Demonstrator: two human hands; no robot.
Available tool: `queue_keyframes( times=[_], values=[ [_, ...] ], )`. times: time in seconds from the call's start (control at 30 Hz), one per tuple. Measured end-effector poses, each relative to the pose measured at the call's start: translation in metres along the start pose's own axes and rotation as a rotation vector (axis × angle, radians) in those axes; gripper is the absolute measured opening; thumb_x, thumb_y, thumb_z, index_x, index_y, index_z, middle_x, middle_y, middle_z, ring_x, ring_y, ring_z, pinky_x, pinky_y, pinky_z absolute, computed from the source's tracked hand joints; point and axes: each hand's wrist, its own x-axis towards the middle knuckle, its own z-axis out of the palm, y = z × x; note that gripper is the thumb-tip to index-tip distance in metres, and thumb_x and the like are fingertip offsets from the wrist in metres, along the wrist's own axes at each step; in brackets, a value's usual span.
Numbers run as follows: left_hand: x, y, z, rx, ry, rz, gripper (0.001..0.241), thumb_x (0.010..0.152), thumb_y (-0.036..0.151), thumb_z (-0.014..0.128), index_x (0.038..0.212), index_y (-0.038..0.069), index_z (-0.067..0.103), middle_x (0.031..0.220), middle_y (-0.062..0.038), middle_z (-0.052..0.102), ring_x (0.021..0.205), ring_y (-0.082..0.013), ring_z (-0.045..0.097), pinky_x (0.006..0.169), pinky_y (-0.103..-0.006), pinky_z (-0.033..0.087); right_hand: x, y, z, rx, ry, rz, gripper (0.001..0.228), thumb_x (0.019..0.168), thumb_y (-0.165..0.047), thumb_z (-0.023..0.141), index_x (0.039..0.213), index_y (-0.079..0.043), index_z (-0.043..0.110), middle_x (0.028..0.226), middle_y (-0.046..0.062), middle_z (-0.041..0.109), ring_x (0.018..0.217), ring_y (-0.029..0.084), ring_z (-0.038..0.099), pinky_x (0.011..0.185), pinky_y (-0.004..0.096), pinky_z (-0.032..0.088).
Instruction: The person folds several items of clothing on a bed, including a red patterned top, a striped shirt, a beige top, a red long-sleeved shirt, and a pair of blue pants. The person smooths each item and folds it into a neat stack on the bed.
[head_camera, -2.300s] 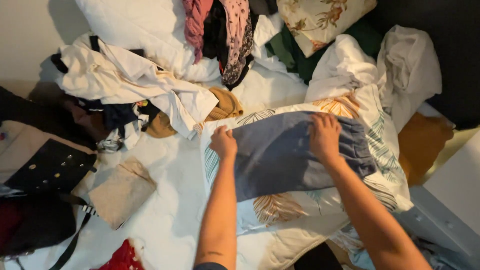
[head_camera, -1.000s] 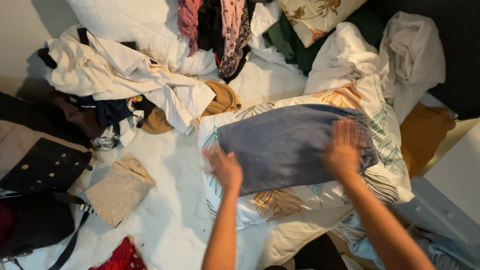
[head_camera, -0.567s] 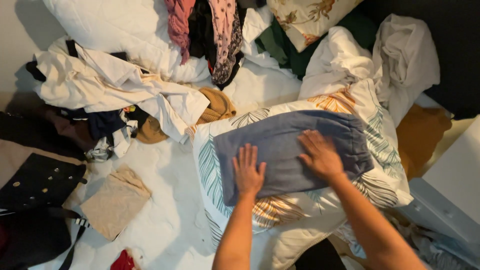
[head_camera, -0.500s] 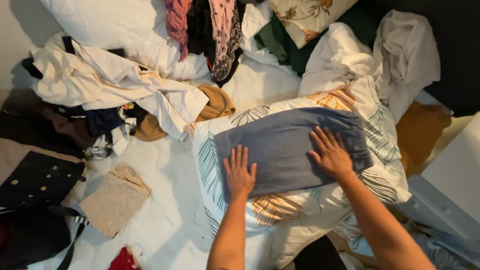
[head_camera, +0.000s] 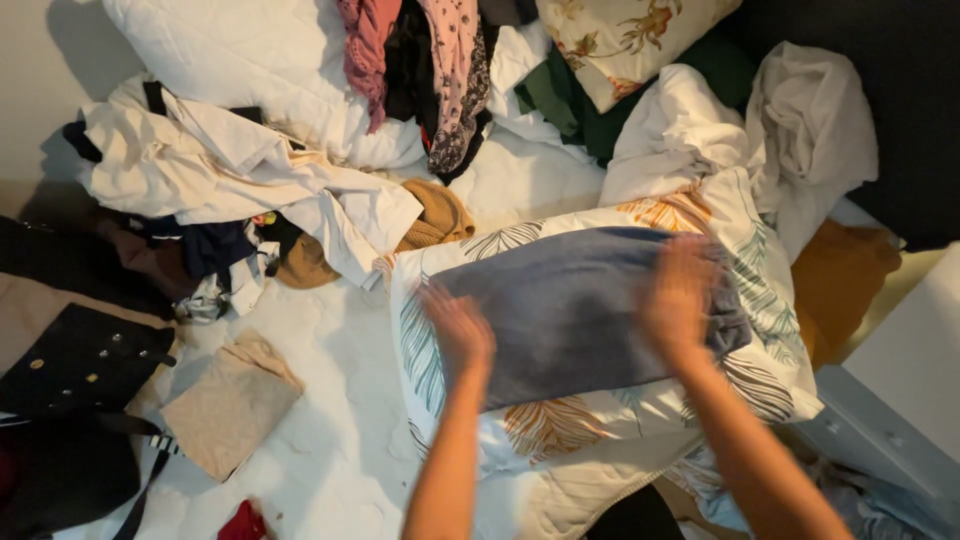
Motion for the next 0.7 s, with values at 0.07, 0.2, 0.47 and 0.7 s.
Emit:
queue_keyframes(
  times=[0.07,0.2,0.47,0.7],
  values=[
    [-0.011,0.056,0.047,-0.339,-0.088,0.067,0.066,0.11,0.022,0.041,0.162,-0.004,0.011,0.17,-0.027,0.013,0.159,-0.0412,0.013,0.13,-0.0497,0.011,0.005,-0.043,0.033,0.148,-0.044,-0.098,0.077,0.098,-0.034,0.05,0.159,0.008,0.029,0.169,0.028,0.021,0.159,0.042,0.013,0.127,0.056,0.012],
    [-0.039,0.066,0.112,-0.544,-0.246,0.131,0.059,0.112,0.026,0.04,0.163,0.001,0.025,0.17,-0.02,0.031,0.16,-0.0323,0.028,0.132,-0.0482,0.022,0.004,-0.062,0.096,0.084,-0.173,-0.418,0.067,0.104,-0.03,0.049,0.165,-0.005,0.034,0.175,0.015,0.027,0.164,0.032,0.021,0.131,0.051,0.022],
    [-0.006,-0.027,0.05,0.341,-0.384,0.093,0.064,0.104,0.046,0.041,0.161,0.021,0.03,0.17,-0.007,0.023,0.157,-0.0272,0.017,0.125,-0.0585,0.011,0.023,0.008,0.016,-0.066,-0.205,-0.148,0.076,0.095,-0.06,0.046,0.159,-0.018,0.04,0.166,0.005,0.035,0.154,0.023,0.029,0.125,0.059,0.012],
    [0.015,-0.094,-0.019,0.549,-0.6,-0.492,0.062,0.105,0.047,0.029,0.16,0.021,0.019,0.172,-0.003,0.01,0.159,-0.0284,0.004,0.121,-0.0667,-0.001,0.002,0.043,0.029,-0.16,-0.099,0.01,0.085,0.103,-0.062,0.041,0.163,-0.003,0.035,0.172,0.01,0.033,0.165,0.024,0.021,0.129,0.069,0.0]
  ],
)
